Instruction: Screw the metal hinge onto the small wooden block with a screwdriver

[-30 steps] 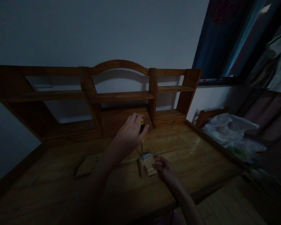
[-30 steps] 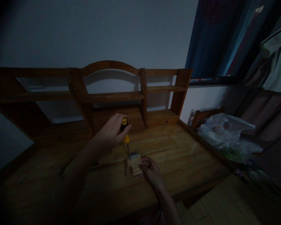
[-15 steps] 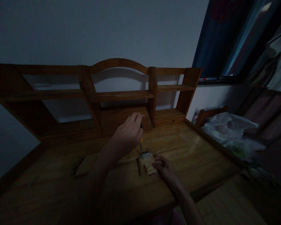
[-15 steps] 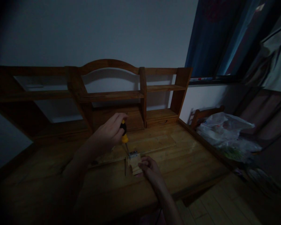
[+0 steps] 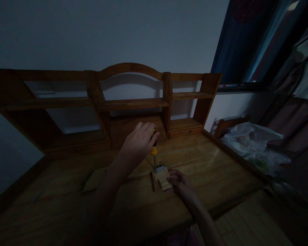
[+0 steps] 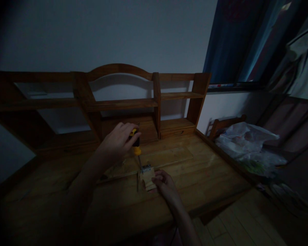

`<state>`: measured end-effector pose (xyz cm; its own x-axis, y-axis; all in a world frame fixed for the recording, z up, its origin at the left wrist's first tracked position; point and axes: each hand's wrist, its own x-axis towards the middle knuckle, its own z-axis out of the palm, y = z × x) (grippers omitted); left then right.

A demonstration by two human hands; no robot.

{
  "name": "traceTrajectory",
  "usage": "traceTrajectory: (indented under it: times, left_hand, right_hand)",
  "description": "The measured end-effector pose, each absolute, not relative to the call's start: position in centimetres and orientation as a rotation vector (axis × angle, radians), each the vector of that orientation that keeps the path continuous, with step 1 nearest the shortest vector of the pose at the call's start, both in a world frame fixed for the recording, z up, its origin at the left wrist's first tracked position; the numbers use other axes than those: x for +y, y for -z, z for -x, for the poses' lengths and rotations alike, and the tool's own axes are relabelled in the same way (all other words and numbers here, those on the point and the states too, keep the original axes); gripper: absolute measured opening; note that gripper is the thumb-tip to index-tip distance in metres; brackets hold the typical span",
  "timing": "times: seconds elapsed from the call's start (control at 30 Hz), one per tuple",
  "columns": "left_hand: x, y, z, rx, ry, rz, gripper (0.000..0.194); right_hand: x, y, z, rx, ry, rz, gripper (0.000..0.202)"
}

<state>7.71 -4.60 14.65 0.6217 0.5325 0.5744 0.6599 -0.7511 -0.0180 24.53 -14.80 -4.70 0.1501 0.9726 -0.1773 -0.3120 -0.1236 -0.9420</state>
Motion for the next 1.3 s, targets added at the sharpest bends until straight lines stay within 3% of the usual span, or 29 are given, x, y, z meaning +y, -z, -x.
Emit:
traceTrajectory:
  times: [0.2,0.67,1.03,1.17,1.3]
  left_hand:
    - [-4.9,-14.5,-7.2,-0.767,0.811,2.715,0.027]
    - [-4.3,-14.5,-7.7,-1.239,0.929,2.686,0.029]
    - [-4.3,-14.1,-7.4,-1.096,0.966,2.72,0.028]
    - [-4.9,-14.1,-7.6,-0.899,0.903,2.772,0.039]
    - [-5.2,-14.1,-8.1,-0.995,0.935,2.762,0.037]
  right_hand:
    - [-14.7,5.0,-24.6,-0.72,-1.359,1.077,0.03]
    - [-14.6,4.9,-24.6,-0.712,-1.351,1.112,0.033]
    - [-14.7,4.7,-24.6,-0.723,-1.337,1.159,0.033]
    - [-14.7,4.7,-24.6,-0.734,-1.345,1.122,0.034]
    - [-14.8,4.7,-24.6,-0.725,-1.356,1.12,0.033]
